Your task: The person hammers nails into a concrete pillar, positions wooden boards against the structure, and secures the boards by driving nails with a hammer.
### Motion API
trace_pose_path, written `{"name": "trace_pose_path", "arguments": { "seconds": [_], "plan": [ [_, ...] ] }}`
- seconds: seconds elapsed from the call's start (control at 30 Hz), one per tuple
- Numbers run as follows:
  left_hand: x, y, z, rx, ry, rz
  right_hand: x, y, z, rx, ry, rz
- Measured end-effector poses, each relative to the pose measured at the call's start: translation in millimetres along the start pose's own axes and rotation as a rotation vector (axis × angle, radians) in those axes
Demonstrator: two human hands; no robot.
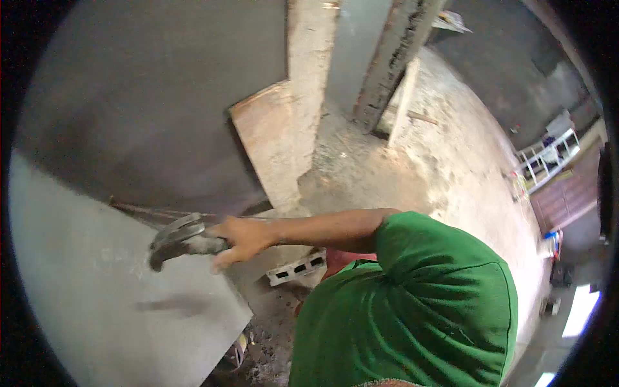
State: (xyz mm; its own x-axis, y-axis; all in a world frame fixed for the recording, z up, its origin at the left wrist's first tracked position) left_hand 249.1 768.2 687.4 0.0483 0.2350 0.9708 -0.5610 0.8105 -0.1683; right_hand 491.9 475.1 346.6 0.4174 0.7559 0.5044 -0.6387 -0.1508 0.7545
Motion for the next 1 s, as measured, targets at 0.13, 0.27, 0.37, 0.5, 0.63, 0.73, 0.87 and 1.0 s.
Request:
{"name": "trace_pose_path", "arguments": {
  "seconds": [0.13,0.27,0.37,0.5,0.63,0.73,0.87,1.0],
  "plan": [
    [-200.4,-14.8,-77.0,-0.47,0.711,0.675,-127.7,-50.9,44.5,-0.04,-0.125,-0.349],
    [-379.1,-174.0,-81.4,-0.981,1.333,0.91,-247.8,-68.8,119.3,-0.083,-0.303,-0.54],
    [-464.2,-273.6,-64.4,-1.2,1.624,1.13,-365.3,-102.8,176.7,-0.234,-0.392,-0.716],
    [-510.7,-438.7,-28.4,-1.566,1.886,1.212,-577.0,-145.6,237.6,-0.335,-0.308,-1.132],
    [-540.7,-585.6,5.9,-1.625,2.139,1.336,-740.8,-71.3,297.7,-0.252,-0.365,-1.429],
    [-568.2,-678.7,18.8,-1.598,2.339,1.3,-885.3,-36.2,298.2,-0.388,-0.331,-1.604],
    [-597.9,-789.1,49.0,-1.62,2.597,1.227,-978.9,39.2,295.1,-0.347,-0.551,-1.86],
    [-624.2,-877.2,75.2,-1.645,2.884,1.106,-1031.5,79.1,256.0,-0.262,-1.033,-1.943]
  ]
}}
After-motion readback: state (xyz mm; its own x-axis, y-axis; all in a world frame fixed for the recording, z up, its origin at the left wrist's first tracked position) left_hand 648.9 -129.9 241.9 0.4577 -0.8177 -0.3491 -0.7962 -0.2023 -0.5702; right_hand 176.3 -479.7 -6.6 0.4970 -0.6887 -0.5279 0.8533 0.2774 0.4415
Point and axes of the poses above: each hand's wrist, its own x-axis towards the middle knuckle, its own z-axis out of the back of the hand, y = z × x, the point moved 7 cm from there along x, towards the middle knuckle, and after that the axes turned 13 degrees about z, right-handed, at the moved point
